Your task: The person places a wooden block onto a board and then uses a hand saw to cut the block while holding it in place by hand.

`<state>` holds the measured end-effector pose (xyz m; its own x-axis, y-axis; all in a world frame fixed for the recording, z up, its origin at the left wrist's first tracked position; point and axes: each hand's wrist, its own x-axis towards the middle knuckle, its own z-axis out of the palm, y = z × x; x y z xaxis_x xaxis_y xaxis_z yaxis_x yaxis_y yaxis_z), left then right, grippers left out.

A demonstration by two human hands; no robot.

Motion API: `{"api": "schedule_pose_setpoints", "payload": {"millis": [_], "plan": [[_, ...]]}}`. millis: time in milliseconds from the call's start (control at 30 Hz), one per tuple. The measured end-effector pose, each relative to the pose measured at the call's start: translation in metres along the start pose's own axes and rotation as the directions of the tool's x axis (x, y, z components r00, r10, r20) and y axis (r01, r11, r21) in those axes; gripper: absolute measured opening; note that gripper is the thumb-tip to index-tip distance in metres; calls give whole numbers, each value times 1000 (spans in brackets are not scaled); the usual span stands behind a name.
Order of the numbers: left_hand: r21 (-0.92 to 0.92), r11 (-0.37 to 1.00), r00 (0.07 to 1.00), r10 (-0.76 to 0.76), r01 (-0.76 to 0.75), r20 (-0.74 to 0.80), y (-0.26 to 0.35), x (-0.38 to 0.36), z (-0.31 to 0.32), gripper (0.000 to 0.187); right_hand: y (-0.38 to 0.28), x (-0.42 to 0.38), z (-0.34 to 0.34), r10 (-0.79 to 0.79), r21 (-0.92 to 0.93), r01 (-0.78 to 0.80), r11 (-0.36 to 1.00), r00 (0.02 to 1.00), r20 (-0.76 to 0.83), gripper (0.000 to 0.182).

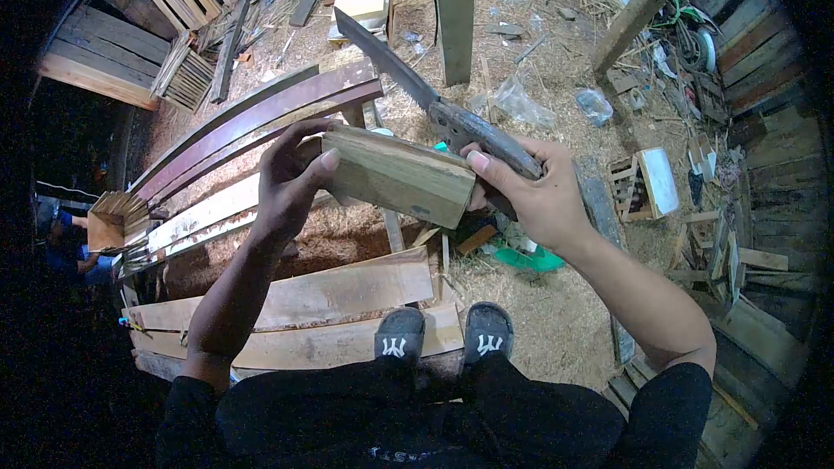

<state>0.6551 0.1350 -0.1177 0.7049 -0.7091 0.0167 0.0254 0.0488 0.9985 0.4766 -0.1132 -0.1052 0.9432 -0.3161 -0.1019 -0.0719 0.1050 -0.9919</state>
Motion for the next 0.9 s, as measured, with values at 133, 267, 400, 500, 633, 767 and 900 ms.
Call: {"api": "schedule_pose_setpoints", "payload": {"millis": [133,267,400,500,633,767,900], "plan": [[-2,1000,1000,7,-7,-11,-2,0,-2,48,1,1,0,-6,48,6,999,1000,5,26],[-27,1000,1000,-5,4,-5,-2,1,-3,49,-2,1,2,-17,33,17,999,1000,1,26],[-39,999,999,27,-29,-30,-10,2,-5,51,-2,0,1,-13,90,13,996,1000,4,26],[-87,996,1000,2,-3,-14,-4,1,-3,51,-2,0,0,-22,117,21,993,1000,7,26],[-101,995,1000,15,-16,-11,-5,1,-3,50,-4,0,-1,-33,92,32,995,999,5,26],[-108,994,1000,29,-29,1,-4,2,-4,49,-4,0,-2,-54,70,53,996,998,13,25],[-108,992,998,64,-66,-19,-9,2,-3,50,-6,-1,-2,-34,58,35,998,999,-18,25]]}}
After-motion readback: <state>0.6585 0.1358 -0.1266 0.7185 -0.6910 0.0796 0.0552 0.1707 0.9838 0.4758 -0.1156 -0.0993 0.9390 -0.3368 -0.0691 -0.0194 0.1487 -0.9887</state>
